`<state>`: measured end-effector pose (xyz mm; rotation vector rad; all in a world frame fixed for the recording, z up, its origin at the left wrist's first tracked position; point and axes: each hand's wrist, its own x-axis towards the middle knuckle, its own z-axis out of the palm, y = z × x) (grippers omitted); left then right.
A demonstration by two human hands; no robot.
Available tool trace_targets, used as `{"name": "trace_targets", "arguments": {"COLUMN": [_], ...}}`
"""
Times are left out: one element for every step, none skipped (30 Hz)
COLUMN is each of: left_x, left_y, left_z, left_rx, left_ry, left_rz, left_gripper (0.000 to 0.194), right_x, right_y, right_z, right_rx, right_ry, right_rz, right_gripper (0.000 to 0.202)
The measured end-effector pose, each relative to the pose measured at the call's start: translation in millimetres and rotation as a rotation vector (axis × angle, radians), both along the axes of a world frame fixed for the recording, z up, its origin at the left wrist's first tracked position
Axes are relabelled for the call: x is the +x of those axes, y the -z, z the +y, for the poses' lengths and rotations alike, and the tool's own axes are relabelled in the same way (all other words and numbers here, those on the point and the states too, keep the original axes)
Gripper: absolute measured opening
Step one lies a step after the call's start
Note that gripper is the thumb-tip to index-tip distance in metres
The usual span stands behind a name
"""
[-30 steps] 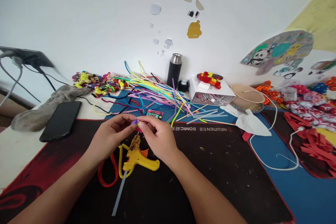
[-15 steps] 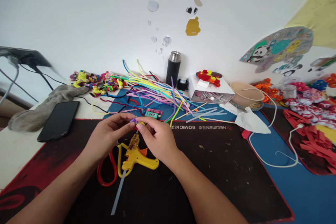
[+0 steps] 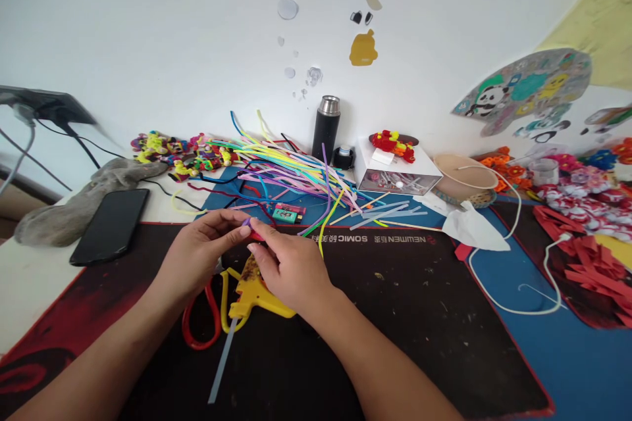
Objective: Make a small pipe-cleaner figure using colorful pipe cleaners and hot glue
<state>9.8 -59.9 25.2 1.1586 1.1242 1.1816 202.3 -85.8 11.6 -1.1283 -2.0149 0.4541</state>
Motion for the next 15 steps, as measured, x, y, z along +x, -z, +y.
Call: {"name": "trace_targets", "arguments": {"left_x": [-0.1,-0.1,-0.1,0.0,0.2,0.5,0.9,1.3,1.6,1.8,1.9,1.8,1.6,1.4,1.2], "left_y": [0.9,1.8,2.7,3.5,4.2,4.8,5.4,6.0,6.5,7.0,7.4,7.7,7.7,7.4,6.9], "left_z": [0.5,0.9,1.3,1.7,1.9,2.0,2.1,2.1,2.1,2.0,2.0,2.1,2.2,2.3,2.4], "left_rx": [-0.001,-0.001,-0.002,-0.003,-0.006,-0.011,-0.019,-0.029,-0.036,-0.040,-0.041,-0.041,-0.040,-0.038,-0.035], "left_ry": [-0.003,-0.003,-0.003,-0.004,-0.007,-0.011,-0.017,-0.021,-0.026,-0.032,-0.037,-0.039,-0.040,-0.041,-0.041], "left_rz": [-0.011,-0.020,-0.025,-0.029,-0.034,-0.043,-0.052,-0.062,-0.070,-0.074,-0.075,-0.073,-0.071,-0.068,-0.064], "left_gripper": [0.039,0.038,0.037,0.037,0.036,0.037,0.038,0.039,0.040,0.040,0.040,0.039,0.039,0.038,0.038], "right_x": [0.5,0.9,1.1,1.2,1.1,0.9,0.6,0.2,-0.3,-0.8,-1.3,-1.8,-2.3,-2.9,-3.4], "right_y": [0.7,1.2,1.5,1.7,1.7,1.7,1.7,1.6,1.5,1.5,1.5,1.5,1.6,1.6,1.7], "right_z": [0.2,0.4,0.6,0.8,1.0,1.1,1.1,1.0,0.8,0.6,0.2,-0.2,-0.7,-1.1,-1.6], "right_rx": [0.025,0.044,0.059,0.069,0.077,0.082,0.085,0.088,0.090,0.090,0.088,0.082,0.073,0.061,0.050], "right_ry": [0.006,0.011,0.014,0.014,0.013,0.010,0.008,0.008,0.009,0.010,0.011,0.011,0.010,0.011,0.013], "right_rz": [-0.040,-0.081,-0.119,-0.158,-0.193,-0.225,-0.255,-0.281,-0.304,-0.325,-0.342,-0.356,-0.366,-0.372,-0.373], "right_gripper": [0.046,0.046,0.047,0.047,0.048,0.049,0.050,0.050,0.051,0.051,0.051,0.052,0.052,0.052,0.053]}}
